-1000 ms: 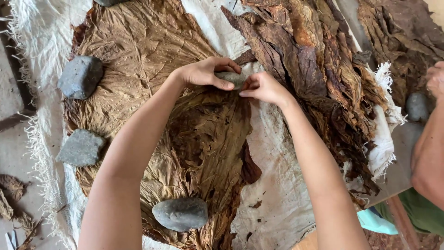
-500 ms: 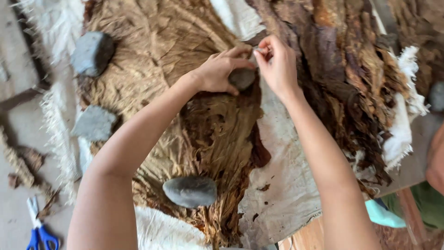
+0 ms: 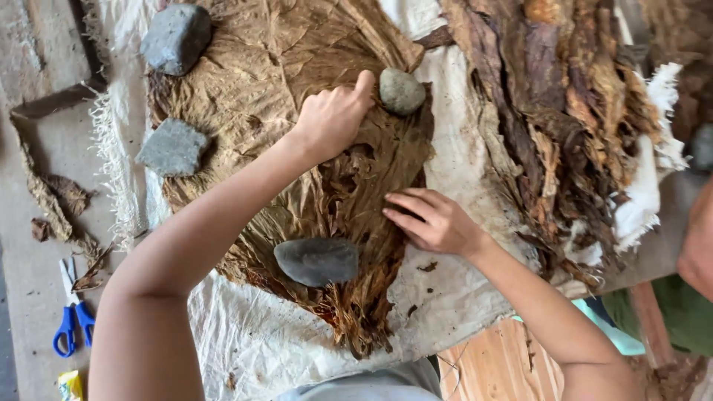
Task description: The person uses smooth stones to press and flatten a large, fibrous material laid out on a white cloth. They repeatedly lift the stones, adjust the material, and reposition the stones to weigh down different sections.
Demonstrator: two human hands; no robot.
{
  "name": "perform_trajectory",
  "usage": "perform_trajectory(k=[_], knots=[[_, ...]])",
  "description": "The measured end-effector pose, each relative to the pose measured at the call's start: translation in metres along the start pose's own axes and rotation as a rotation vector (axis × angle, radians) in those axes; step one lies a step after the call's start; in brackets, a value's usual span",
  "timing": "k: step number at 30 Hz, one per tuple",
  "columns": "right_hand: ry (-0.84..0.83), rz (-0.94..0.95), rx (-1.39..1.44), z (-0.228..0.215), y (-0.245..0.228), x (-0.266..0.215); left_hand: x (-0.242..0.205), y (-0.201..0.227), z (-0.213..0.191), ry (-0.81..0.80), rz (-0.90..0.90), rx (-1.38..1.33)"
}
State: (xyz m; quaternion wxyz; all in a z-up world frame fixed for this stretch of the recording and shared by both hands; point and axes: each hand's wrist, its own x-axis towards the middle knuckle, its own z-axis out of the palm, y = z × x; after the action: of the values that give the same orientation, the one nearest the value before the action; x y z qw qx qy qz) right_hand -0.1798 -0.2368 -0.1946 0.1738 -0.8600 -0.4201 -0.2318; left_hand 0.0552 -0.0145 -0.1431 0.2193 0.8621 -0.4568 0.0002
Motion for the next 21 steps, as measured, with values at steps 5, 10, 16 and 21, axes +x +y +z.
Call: perform_trajectory(k=[5, 10, 16, 21], knots=[[-0.096, 0.046, -0.032, 0.002, -0.009, -0.023, -0.009, -0.015, -0.011, -0.093, -0.171, 0.329], [-0.100, 0.051, -0.091, -0.003, -0.014, -0.054, -0.024, -0.018, -0.007, -0.092, -0.189, 0.424], [-0.125, 0.160, -0.161, -0.012, -0.031, -0.050, -0.052, 0.067, -0.043, 0.025, 0.283, 0.298], [0.111, 0.405, 0.040, 0.012, 0.001, -0.007, -0.069, 0.073, -0.038, -0.452, -0.043, 0.434]])
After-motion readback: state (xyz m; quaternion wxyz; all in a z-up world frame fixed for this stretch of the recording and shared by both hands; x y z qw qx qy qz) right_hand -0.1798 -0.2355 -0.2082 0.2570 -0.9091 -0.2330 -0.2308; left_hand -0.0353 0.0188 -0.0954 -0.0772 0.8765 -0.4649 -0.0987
